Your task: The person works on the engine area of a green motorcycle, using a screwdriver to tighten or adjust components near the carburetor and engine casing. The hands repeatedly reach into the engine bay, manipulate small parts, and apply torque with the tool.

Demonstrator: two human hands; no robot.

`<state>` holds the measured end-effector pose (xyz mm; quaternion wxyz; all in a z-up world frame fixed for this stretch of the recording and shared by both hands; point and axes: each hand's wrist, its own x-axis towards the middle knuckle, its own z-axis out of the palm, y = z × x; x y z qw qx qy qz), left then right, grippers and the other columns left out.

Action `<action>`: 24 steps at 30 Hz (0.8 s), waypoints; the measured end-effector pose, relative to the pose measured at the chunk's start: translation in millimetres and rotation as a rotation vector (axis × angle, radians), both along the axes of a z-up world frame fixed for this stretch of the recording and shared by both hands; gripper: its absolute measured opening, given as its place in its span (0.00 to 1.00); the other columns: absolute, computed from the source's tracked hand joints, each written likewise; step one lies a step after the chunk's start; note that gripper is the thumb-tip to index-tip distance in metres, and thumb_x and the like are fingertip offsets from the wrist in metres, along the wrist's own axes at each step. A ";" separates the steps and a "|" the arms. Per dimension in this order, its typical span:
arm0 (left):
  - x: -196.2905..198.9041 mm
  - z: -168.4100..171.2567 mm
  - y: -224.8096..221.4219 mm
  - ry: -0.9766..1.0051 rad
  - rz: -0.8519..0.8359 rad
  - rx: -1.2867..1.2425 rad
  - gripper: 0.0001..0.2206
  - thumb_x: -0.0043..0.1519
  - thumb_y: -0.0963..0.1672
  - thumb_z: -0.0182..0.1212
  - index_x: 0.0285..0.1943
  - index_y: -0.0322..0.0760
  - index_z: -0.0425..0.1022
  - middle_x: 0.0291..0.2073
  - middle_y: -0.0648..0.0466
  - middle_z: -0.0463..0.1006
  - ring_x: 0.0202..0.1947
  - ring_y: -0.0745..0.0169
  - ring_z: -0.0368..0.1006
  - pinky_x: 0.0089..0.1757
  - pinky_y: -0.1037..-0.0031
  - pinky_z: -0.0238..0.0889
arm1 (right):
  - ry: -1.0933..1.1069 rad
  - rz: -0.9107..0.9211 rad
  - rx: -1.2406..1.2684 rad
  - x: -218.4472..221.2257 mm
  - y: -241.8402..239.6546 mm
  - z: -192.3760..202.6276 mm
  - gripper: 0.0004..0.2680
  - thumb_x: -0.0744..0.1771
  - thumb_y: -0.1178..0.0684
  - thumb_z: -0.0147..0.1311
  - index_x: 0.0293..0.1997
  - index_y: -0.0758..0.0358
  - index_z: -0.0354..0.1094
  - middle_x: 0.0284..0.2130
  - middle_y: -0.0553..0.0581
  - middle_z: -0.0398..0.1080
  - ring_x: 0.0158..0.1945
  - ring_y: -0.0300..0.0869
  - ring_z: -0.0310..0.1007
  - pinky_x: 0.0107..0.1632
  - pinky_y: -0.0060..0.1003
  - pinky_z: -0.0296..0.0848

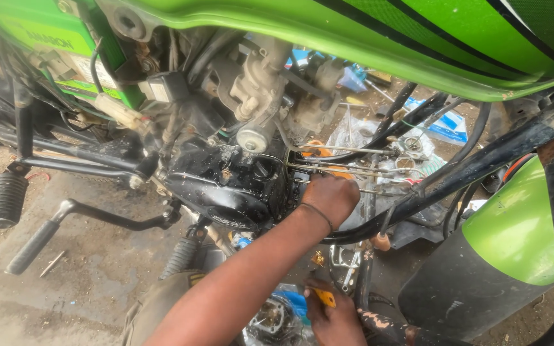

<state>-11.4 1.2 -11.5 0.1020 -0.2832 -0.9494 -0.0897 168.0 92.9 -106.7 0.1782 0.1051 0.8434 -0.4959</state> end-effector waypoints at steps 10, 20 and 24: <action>6.4 -1.6 -9.0 0.175 -0.005 0.092 0.06 0.59 0.41 0.56 0.39 0.34 0.78 0.36 0.45 0.83 0.41 0.49 0.81 0.40 0.56 0.74 | -0.022 -0.002 0.040 2.1 -5.6 12.5 0.11 0.68 0.52 0.53 0.54 0.58 0.75 0.23 0.55 0.75 0.26 0.36 0.73 0.33 0.33 0.74; -3.6 -4.8 -5.7 -0.035 0.021 0.071 0.08 0.58 0.39 0.55 0.39 0.37 0.81 0.37 0.45 0.83 0.42 0.47 0.81 0.40 0.57 0.74 | 0.068 -0.004 0.002 2.9 0.6 -3.8 0.10 0.68 0.54 0.54 0.53 0.59 0.75 0.22 0.55 0.73 0.25 0.36 0.70 0.33 0.33 0.72; -6.4 -9.8 -6.5 -0.014 0.026 0.079 0.08 0.58 0.39 0.56 0.39 0.37 0.82 0.37 0.46 0.83 0.40 0.47 0.82 0.37 0.58 0.75 | 0.027 -0.001 -0.016 0.2 0.0 -4.0 0.10 0.68 0.54 0.54 0.53 0.59 0.75 0.22 0.56 0.73 0.25 0.36 0.70 0.33 0.32 0.73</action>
